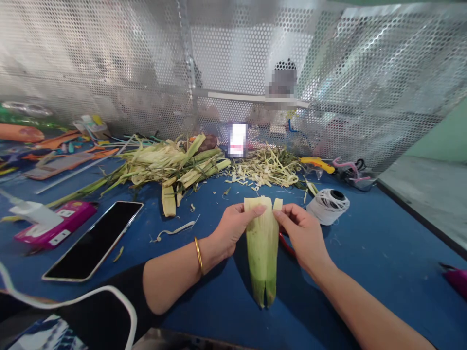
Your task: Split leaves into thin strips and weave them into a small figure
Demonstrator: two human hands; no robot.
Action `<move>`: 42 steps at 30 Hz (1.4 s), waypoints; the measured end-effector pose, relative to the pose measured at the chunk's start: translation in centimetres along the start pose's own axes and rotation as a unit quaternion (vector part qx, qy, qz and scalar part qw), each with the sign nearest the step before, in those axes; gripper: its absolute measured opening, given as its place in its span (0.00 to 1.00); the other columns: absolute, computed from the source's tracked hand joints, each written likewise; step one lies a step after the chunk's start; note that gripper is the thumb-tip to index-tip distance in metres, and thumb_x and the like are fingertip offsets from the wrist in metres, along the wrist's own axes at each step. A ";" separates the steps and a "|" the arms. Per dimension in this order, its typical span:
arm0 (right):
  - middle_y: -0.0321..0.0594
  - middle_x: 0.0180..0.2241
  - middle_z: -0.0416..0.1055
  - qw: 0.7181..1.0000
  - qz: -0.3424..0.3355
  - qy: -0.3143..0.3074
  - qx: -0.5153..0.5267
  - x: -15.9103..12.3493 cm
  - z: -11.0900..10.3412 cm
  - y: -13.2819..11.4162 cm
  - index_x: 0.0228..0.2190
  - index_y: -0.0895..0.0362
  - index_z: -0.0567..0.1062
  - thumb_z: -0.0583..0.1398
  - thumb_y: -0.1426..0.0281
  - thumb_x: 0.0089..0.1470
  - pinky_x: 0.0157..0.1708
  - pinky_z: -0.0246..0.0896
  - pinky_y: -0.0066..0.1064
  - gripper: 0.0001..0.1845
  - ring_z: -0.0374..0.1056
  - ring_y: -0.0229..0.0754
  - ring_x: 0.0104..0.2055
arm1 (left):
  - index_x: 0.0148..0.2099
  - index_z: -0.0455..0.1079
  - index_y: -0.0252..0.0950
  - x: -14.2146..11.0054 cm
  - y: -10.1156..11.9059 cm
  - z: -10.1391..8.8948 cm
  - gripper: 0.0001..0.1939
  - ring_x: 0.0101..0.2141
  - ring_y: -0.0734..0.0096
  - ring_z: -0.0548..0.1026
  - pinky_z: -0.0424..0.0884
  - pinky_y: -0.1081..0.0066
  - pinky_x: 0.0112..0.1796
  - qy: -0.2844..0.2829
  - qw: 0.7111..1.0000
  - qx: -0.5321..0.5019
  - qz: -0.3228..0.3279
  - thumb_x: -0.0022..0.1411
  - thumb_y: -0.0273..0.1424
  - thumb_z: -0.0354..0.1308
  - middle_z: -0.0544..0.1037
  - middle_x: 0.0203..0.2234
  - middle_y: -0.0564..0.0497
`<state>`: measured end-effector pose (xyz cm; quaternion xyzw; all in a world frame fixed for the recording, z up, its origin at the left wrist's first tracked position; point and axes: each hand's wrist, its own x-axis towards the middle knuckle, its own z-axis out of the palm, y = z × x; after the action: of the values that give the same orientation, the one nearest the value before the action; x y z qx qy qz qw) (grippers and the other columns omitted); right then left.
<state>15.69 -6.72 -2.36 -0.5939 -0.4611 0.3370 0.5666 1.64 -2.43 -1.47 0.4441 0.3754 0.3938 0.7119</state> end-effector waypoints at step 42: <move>0.29 0.18 0.61 0.998 0.022 -0.040 0.046 -0.6 0.8 0.4 0.21 0.56 0.68 0.64 0.58 0.45 0.23 0.57 0.27 0.16 0.58 0.34 0.21 | 0.32 0.73 0.30 -0.2 -0.5 0.3 0.09 0.23 0.70 0.74 0.70 0.73 0.25 0.045 0.997 0.063 0.002 0.52 0.33 0.62 0.78 0.23 0.48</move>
<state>14.80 -6.93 -2.99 -0.5635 -0.4544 0.3935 0.5666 1.94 -2.91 -1.82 0.4705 0.4304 0.3904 0.6641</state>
